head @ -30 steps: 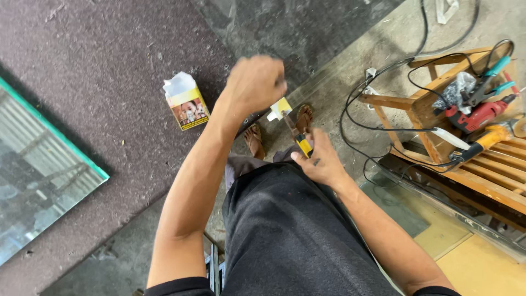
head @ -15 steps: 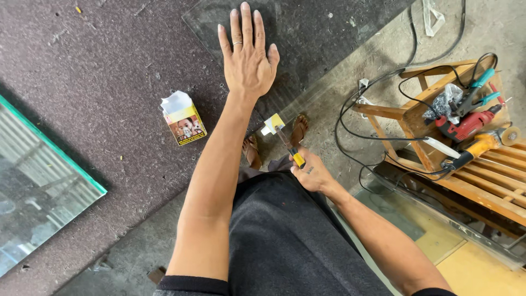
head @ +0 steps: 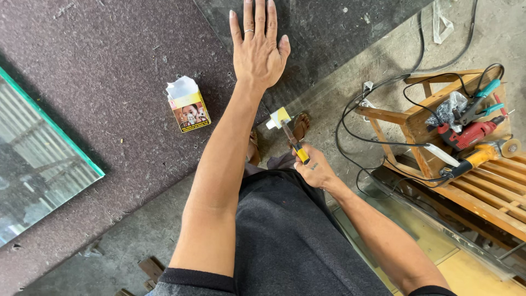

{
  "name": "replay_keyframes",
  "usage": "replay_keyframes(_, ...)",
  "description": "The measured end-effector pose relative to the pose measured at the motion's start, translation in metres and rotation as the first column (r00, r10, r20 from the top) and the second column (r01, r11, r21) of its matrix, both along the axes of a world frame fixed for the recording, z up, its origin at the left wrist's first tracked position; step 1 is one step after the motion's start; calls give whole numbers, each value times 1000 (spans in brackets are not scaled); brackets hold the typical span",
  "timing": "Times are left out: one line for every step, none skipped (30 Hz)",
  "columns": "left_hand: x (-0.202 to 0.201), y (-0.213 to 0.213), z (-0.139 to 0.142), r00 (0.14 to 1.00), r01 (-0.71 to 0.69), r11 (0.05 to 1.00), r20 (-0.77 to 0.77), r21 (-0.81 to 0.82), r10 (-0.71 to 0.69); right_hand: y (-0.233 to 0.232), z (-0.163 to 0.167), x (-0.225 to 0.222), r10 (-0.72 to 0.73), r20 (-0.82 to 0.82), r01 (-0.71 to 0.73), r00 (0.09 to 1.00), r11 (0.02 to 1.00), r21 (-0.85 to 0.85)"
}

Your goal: The person positions a long metal straightedge over a glass pane on the workbench, measures the glass with a tape measure, marks it with a pencil, and scores the glass with a glass cutter along the straightedge. They then snap the scored glass into pieces and use pliers to trim small glass fragments.

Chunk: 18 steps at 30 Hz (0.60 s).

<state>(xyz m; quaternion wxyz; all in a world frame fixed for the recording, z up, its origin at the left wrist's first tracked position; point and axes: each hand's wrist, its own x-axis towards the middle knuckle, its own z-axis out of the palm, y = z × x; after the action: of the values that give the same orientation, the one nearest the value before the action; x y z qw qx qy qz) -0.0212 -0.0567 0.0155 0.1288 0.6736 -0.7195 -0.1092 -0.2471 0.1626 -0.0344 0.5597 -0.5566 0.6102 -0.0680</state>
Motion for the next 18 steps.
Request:
replay_keyframes(0, 1, 0, 1000, -3, 1000, 2, -4, 3, 6, -1, -4, 58, -56, -55, 997, 997, 50)
replay_keyframes(0, 1, 0, 1000, -7, 1000, 5, -14, 7, 12, -3, -9, 118, -109, -108, 987, 990, 96)
replay_keyframes(1, -1, -1, 1000, -1, 1000, 15, -9, 1, 14, -7, -13, 55, -34, -53, 998, 998, 42)
replay_keyframes(1, 1, -3, 1000, 1, 1000, 23, 15, -2, 25, -6, -18, -1, 42, 1, 999, 1000, 13)
replay_keyframes(0, 6, -2, 1000, 10, 999, 23, 51, -11, 40, -3, -27, -64, 112, 65, 992, 998, 1)
replay_keyframes(-1, 5, -5, 1000, -1, 1000, 15, 3, 1, 46, -1, -35, -97, 144, 99, 985, 995, -12)
replay_keyframes(0, 3, -8, 1000, 1, 998, 17, -59, 0, 50, 2, -41, -138, 189, 147, 972, 989, -35)
replay_keyframes(0, 2, -10, 1000, 0, 994, 7, -112, 1, 53, 8, -50, -177, 222, 192, 959, 980, -50)
replay_keyframes(0, 2, -10, 1000, 18, 991, -5, -131, -19, 54, 16, -59, -227, 166, 239, 960, 969, -60)
replay_keyframes(2, 1, -8, 999, 31, 988, -14, -150, -33, 52, 27, -66, -271, 112, 280, 956, 957, -72)
replay_keyframes(6, 1, -4, 998, 48, 983, -18, -177, -52, 47, 38, -69, -318, 65, 323, 946, 942, -91)
replay_keyframes(9, 5, 2, 986, 48, 970, -143, -240, -84, 42, 51, -71, -313, -35, 307, 949, 945, -117)
replay_keyframes(14, 12, 11, 957, 41, 952, -263, -304, -125, 37, 67, -72, -307, -133, 288, 942, 947, -142)
replay_keyframes(16, 18, 21, 910, 31, 929, -375, -368, -179, 29, 82, -70, -305, -230, 271, 924, 948, -169)
replay_keyframes(16, 31, 33, 866, 28, 963, -475, -267, -157, 19, 95, -65, -250, -188, 174, 950, 922, -346)
replay_keyframes(17, 52, 44, 815, 40, 986, -566, -162, -126, 10, 107, -57, -186, -159, 80, 970, 855, -512)
replay_keyframes(15, 80, 56, 709, 23, 976, -686, -215, -167, 2, 116, -48, -115, -145, -10, 983, 749, -662)
replay_keyframes(15, 99, 68, 673, 61, 972, -710, -226, -208, -7, 123, -34, -126, -128, 13, 984, 759, -651)
